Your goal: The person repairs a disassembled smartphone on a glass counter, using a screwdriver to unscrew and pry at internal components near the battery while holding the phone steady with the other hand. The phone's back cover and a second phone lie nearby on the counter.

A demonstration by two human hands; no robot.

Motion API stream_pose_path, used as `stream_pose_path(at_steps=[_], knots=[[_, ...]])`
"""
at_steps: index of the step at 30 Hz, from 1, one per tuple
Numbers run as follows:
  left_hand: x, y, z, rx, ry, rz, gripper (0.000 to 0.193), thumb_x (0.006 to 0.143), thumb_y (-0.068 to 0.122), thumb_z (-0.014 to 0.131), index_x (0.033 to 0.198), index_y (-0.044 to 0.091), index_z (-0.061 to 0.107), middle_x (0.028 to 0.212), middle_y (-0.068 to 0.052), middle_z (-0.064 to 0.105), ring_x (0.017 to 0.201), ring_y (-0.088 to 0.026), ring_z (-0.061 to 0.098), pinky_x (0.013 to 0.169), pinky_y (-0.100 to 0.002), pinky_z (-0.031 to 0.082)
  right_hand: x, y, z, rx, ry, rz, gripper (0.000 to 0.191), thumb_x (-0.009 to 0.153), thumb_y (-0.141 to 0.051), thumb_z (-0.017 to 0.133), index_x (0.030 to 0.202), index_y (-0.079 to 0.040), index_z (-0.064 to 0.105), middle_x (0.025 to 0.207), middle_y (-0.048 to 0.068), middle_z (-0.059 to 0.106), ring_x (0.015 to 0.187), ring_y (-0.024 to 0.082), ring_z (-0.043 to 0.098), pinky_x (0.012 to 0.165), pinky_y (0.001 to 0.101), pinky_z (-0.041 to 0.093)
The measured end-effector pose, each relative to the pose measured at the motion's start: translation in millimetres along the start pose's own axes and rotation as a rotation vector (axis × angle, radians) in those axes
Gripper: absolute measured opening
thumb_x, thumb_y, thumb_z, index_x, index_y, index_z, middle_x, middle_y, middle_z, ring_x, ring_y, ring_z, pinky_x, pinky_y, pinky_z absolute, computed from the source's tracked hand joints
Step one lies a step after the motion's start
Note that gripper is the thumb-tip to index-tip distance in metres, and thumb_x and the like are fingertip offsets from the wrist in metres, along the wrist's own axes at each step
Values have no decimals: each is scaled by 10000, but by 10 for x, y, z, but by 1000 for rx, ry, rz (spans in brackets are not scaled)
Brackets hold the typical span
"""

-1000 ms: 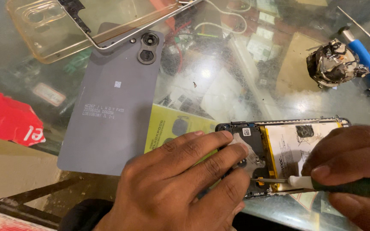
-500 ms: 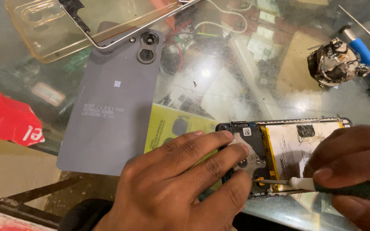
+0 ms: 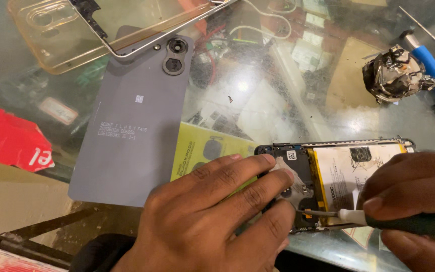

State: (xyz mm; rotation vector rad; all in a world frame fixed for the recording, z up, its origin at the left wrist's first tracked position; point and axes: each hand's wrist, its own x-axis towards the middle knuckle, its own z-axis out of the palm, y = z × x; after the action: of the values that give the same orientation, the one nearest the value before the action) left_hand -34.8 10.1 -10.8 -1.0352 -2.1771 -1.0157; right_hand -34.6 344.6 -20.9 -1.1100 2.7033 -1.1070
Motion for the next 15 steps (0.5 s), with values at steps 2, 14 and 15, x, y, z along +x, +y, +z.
stream_pose_path(at_steps=[2, 14, 15], knots=[[-2, -10, -10, -17, -1, 11, 224, 705, 144, 767, 889, 26, 714, 1062, -128, 750, 1064, -286, 737, 881, -441, 619, 37, -57, 37, -50, 10, 1, 355, 786, -186, 775, 1129, -199, 684, 1049, 48, 696, 927, 182, 733, 882, 365, 611], [8, 6, -71, -14, 13, 54, 287, 701, 153, 747, 932, -19, 739, 1067, -145, 738, 1055, -299, 717, 872, -447, 601, 497, -825, 325, 199, 256, 335, 294, 881, -182, 791, 1131, -67, 688, 1044, 132, 719, 965, 261, 780, 876, 382, 625], [7, 6, -70, -12, 13, 55, 285, 707, 160, 749, 931, -16, 738, 1067, -144, 739, 1056, -301, 716, 868, -448, 599, 471, -838, 363, 233, 285, 418, 316, 872, -179, 813, 1139, -51, 706, 1041, 142, 727, 964, 279, 788, 869, 392, 628]])
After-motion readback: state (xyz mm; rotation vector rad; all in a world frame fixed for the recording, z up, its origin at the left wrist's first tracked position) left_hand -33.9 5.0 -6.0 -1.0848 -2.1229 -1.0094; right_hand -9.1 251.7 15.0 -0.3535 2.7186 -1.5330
